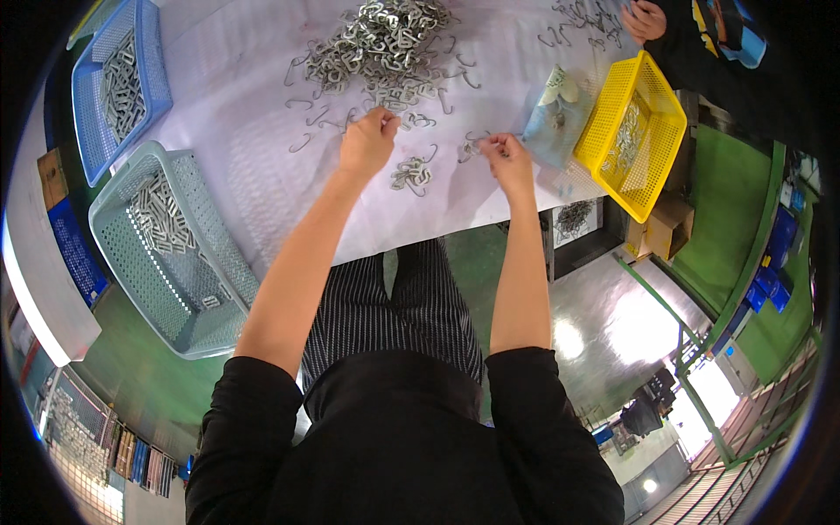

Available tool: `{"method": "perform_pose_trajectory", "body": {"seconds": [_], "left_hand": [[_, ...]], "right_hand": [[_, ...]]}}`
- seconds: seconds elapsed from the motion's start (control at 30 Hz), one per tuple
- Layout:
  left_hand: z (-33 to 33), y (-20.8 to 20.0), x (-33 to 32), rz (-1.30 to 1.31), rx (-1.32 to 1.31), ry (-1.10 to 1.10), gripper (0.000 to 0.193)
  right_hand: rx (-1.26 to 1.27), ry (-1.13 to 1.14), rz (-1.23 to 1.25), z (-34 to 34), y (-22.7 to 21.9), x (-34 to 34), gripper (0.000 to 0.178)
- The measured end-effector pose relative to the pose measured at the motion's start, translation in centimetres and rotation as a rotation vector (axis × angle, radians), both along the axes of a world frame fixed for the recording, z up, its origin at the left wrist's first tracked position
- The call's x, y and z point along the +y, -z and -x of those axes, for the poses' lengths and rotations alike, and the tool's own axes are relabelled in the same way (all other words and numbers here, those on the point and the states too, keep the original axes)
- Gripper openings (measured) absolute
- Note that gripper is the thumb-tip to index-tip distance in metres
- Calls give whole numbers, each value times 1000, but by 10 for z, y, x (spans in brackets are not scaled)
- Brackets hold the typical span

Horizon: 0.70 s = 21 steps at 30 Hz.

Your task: The person sorts various small metal hardware pieces by hand on a white table, picking them up from a large pile and placing them into smaller plastic bins.

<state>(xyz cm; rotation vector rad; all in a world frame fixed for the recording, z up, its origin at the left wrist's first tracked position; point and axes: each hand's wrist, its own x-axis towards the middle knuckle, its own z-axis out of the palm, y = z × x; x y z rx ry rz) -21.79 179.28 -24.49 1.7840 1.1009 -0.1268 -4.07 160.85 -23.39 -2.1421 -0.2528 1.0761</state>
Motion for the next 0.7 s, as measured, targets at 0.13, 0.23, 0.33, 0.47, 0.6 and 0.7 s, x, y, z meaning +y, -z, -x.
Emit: {"method": "perform_pose_trajectory", "body": {"seconds": [0.13,0.23,0.33,0.47,0.6,0.7], "left_hand": [[-17,-3,-19,-295,54,-8,32],[-22,-3,-20,-159,38,-16,29],[-13,-12,-2,362,-115,-210,24],[2,-23,11,935,-385,-473,23],[3,-40,6,908,-442,-520,26],[9,-45,1,869,-502,-617,27]], "right_hand": [[-474,-342,266,19,-9,4,23],[-527,-391,150,16,2,-6,27],[-459,-350,102,15,5,-4,25],[-480,-349,67,15,-3,4,19],[-452,-391,-85,5,2,0,21],[526,-97,-101,-17,-25,2,19]]}}
